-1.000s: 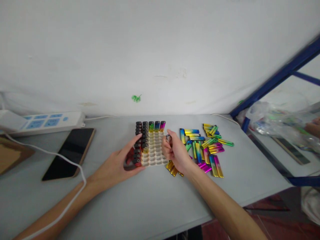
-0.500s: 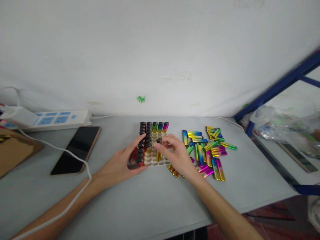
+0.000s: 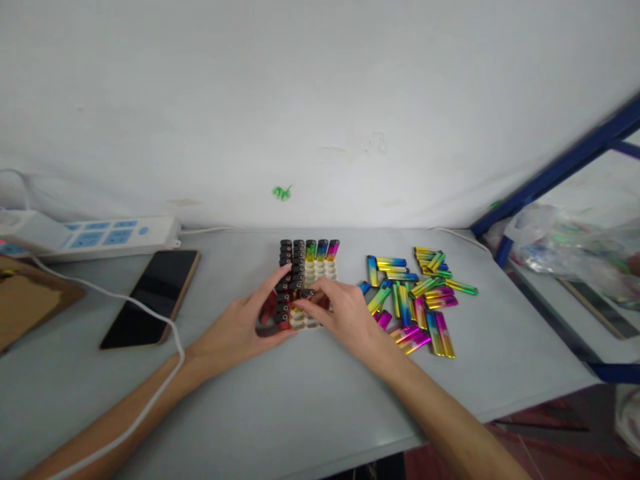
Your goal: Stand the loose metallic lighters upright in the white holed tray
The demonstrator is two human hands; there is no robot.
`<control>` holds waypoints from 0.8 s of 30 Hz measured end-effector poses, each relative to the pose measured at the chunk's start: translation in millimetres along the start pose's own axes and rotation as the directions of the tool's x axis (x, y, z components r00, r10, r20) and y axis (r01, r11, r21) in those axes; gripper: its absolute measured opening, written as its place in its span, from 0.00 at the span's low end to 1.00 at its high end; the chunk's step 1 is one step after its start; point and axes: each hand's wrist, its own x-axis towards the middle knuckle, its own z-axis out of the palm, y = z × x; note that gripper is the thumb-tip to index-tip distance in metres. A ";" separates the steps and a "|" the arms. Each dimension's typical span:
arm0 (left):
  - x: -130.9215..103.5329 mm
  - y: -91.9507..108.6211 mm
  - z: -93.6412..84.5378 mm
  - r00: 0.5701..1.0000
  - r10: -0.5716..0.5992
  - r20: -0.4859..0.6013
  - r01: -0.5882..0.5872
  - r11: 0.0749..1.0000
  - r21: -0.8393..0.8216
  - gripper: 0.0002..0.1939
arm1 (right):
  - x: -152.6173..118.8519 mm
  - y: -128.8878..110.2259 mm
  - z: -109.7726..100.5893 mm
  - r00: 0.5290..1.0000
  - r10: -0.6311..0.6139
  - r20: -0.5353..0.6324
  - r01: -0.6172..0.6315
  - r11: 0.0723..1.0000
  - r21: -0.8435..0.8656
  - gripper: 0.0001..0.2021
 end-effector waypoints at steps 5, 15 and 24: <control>-1.1 -1.6 0.8 1.000 -0.002 0.003 0.002 1.000 0.021 0.54 | -0.8 -6.9 3.9 0.995 -0.076 0.066 0.092 0.952 -0.293 0.13; 0.4 -4.9 0.1 1.000 0.023 -0.021 -0.022 0.998 0.052 0.55 | -2.7 -6.4 -10.1 0.991 -0.081 0.111 0.108 0.960 -0.259 0.12; 2.1 -15.9 5.2 0.994 0.046 -0.099 -0.036 0.994 0.101 0.52 | -1.0 -5.3 -31.0 0.972 -0.152 0.179 0.209 0.907 -0.367 0.17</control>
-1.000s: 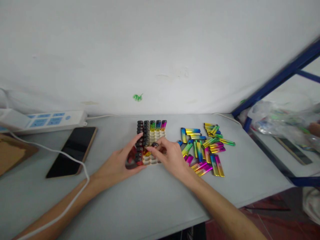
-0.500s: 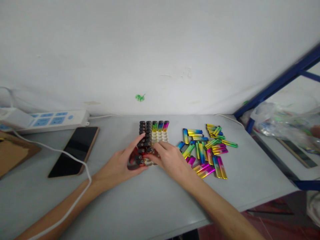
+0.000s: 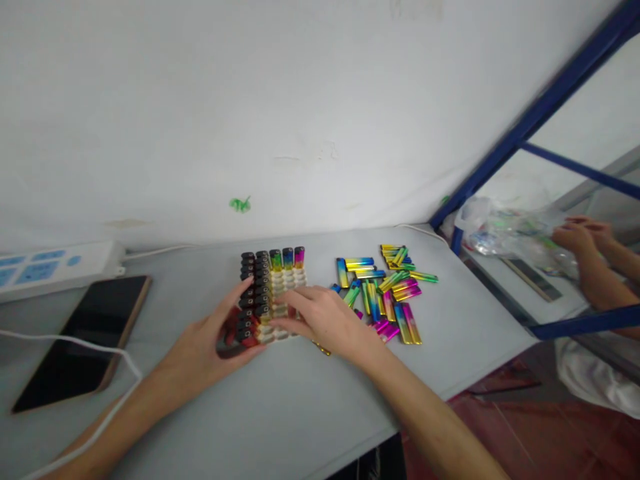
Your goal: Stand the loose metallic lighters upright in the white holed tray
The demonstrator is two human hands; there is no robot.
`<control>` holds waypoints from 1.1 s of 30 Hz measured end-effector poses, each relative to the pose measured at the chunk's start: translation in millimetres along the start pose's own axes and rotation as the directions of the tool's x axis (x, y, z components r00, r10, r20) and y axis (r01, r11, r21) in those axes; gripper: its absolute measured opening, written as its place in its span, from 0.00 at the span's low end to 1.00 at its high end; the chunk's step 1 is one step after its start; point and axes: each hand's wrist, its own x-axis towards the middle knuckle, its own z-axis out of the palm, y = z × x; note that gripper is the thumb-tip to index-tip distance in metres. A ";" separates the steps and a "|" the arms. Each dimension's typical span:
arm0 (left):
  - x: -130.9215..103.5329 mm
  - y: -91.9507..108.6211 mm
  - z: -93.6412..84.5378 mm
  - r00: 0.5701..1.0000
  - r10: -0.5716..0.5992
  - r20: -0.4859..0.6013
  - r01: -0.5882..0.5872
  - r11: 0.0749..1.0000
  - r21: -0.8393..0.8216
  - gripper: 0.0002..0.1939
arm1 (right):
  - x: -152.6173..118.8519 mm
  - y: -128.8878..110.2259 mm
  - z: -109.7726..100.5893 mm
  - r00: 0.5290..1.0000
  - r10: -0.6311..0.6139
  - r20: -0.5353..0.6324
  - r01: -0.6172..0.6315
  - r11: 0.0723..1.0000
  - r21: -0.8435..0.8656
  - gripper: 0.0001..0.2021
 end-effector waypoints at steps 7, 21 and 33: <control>2.6 -8.6 0.5 0.999 0.051 -0.007 -0.051 0.999 -0.001 0.54 | -7.9 30.1 -17.0 0.984 0.138 -0.111 -0.140 0.990 -0.010 0.13; 2.5 2.3 -5.9 0.996 0.072 0.046 -0.072 0.997 -0.005 0.54 | -139.8 147.7 -89.8 0.736 0.423 -0.528 -0.543 0.835 -0.088 0.35; 0.7 -3.0 -2.6 0.996 0.075 0.039 -0.075 0.997 -0.010 0.53 | -177.7 105.5 -18.3 0.751 0.450 -0.482 -0.550 0.831 -0.081 0.29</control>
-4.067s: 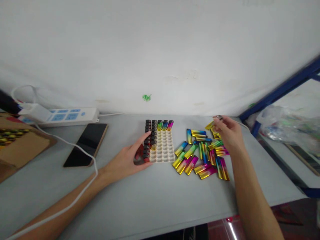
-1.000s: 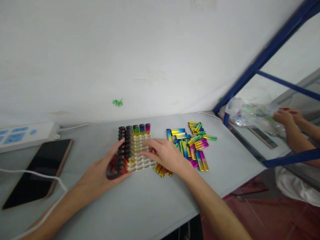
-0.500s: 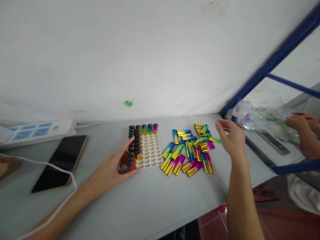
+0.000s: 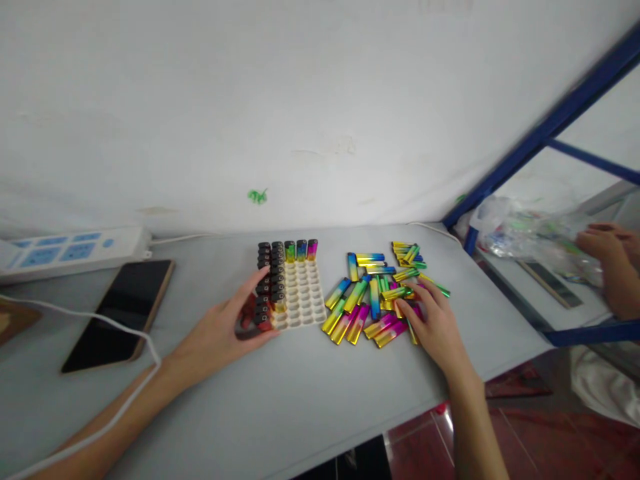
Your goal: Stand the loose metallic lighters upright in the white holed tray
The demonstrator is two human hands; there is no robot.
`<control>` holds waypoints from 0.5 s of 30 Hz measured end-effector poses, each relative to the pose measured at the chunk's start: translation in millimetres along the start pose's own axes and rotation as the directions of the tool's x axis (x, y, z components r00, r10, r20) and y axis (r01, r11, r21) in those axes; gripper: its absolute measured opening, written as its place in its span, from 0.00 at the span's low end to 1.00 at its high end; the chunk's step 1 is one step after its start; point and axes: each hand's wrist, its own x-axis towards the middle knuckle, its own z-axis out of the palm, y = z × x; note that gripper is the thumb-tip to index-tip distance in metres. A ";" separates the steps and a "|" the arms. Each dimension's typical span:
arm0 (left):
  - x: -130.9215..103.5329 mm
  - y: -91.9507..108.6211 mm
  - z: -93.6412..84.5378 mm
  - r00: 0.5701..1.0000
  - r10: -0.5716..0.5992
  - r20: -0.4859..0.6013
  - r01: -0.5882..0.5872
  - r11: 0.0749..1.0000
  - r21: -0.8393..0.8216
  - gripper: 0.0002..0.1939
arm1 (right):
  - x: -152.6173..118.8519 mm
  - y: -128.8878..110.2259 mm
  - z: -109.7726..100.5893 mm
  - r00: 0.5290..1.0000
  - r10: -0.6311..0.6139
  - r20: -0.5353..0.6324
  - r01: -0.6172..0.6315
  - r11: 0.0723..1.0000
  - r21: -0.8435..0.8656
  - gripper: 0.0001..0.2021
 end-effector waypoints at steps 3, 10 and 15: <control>0.4 1.7 -0.8 1.000 0.008 -0.022 -0.007 1.000 0.030 0.54 | -2.9 -3.4 -5.1 0.999 -0.022 -0.050 0.023 0.999 0.023 0.23; 1.2 -1.7 0.7 0.999 0.002 -0.054 0.000 0.999 0.043 0.53 | -2.3 -7.8 -5.4 0.985 0.043 -0.167 -0.029 0.996 0.087 0.17; 2.2 4.7 -3.5 0.999 -0.026 -0.021 0.027 0.998 0.062 0.53 | 0.7 -11.1 -4.0 0.957 0.167 -0.237 -0.157 0.986 0.061 0.21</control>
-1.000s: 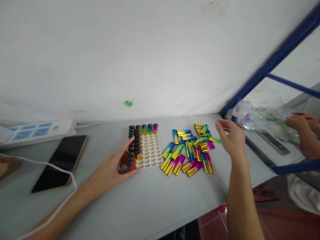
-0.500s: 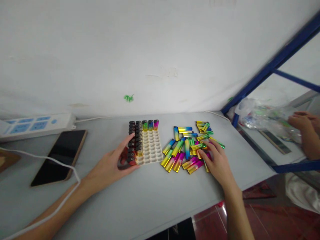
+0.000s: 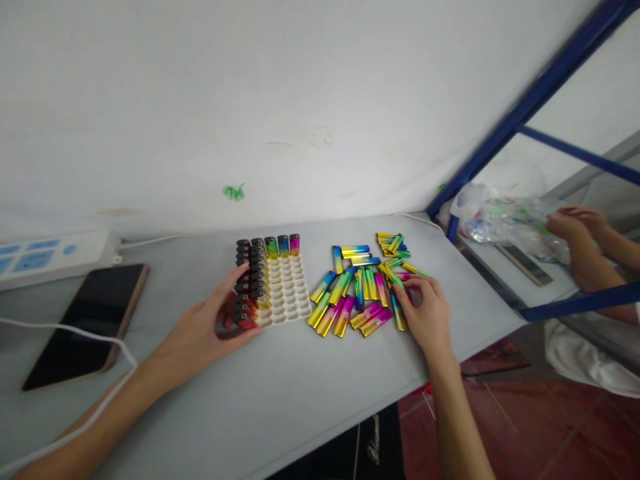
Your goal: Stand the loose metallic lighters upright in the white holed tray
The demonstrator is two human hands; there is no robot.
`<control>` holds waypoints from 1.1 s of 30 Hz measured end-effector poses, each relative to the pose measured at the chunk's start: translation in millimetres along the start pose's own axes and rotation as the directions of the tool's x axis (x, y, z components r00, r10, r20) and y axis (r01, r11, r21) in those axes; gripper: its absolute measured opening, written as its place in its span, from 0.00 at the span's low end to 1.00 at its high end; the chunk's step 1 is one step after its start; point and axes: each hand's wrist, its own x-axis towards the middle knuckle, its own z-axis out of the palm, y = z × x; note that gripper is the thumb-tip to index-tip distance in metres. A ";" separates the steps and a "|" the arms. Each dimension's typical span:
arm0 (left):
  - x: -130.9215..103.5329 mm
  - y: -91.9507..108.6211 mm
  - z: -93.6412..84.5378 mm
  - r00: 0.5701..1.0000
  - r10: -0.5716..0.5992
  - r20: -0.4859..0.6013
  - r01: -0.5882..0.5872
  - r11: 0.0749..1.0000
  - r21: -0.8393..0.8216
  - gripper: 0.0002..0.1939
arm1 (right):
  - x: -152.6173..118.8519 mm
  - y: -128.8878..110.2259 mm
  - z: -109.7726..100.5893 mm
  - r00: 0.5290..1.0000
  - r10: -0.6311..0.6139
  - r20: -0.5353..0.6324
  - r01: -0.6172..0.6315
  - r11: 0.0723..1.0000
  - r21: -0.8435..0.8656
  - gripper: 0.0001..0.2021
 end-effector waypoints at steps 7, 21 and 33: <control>1.4 0.5 -1.2 0.999 -0.036 -0.008 0.036 0.999 0.027 0.54 | -1.2 -1.1 -1.0 0.992 0.100 -0.078 -0.103 0.994 -0.038 0.21; 0.3 20.3 -4.1 0.994 -0.099 -0.041 0.103 0.991 0.087 0.51 | -6.6 -4.4 -9.9 0.981 0.184 -0.060 -0.169 0.965 0.198 0.20; -0.9 15.1 -1.5 0.988 -0.141 -0.064 0.147 0.984 0.098 0.52 | -9.7 7.1 -8.8 0.899 0.408 -0.161 -0.362 0.898 0.251 0.22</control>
